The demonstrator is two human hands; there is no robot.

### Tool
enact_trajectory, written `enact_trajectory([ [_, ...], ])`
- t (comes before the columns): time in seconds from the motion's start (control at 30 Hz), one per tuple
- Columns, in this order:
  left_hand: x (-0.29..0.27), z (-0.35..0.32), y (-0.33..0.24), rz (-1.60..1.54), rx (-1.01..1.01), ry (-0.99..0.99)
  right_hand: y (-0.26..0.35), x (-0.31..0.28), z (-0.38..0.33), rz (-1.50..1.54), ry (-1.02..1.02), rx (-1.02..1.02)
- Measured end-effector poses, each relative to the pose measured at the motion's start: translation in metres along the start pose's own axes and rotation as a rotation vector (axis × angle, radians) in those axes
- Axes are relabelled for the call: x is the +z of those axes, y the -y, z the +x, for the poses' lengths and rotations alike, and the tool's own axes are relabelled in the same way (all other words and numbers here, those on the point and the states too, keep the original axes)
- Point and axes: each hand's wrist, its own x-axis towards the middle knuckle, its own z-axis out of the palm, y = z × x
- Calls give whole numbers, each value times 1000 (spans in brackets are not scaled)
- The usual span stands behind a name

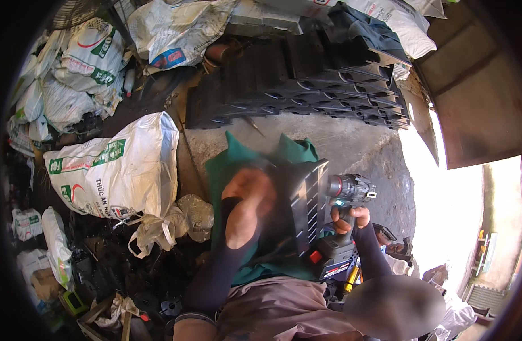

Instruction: The person uses a cordless drill to make holes in a black plastic part, then wipes the part with a green cloth. The person repeats this process on multiple parts, handling them one at a time.

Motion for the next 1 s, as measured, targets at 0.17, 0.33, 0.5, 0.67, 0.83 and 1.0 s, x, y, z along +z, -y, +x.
enact_trajectory([
  [0.17, -20, -24, 18, -61, -67, 34, 5, 8, 6, -143, -39, 47],
  [0.33, -16, -45, 38, -245, -166, 49, 7, 9, 11, -194, 15, 88],
  [0.5, -13, -49, 33, -234, -241, 25, 12, 8, 11, -265, -8, 56],
  [0.67, -4, -48, 28, -139, -196, 50, 18, 12, 12, -353, -34, 51],
  [0.83, 7, -45, 35, 74, -75, 16, 16, 16, 11, -323, -76, 65],
  [1.0, 11, -34, 50, 344, 185, -84, 18, 15, 11, -376, -177, 16],
])
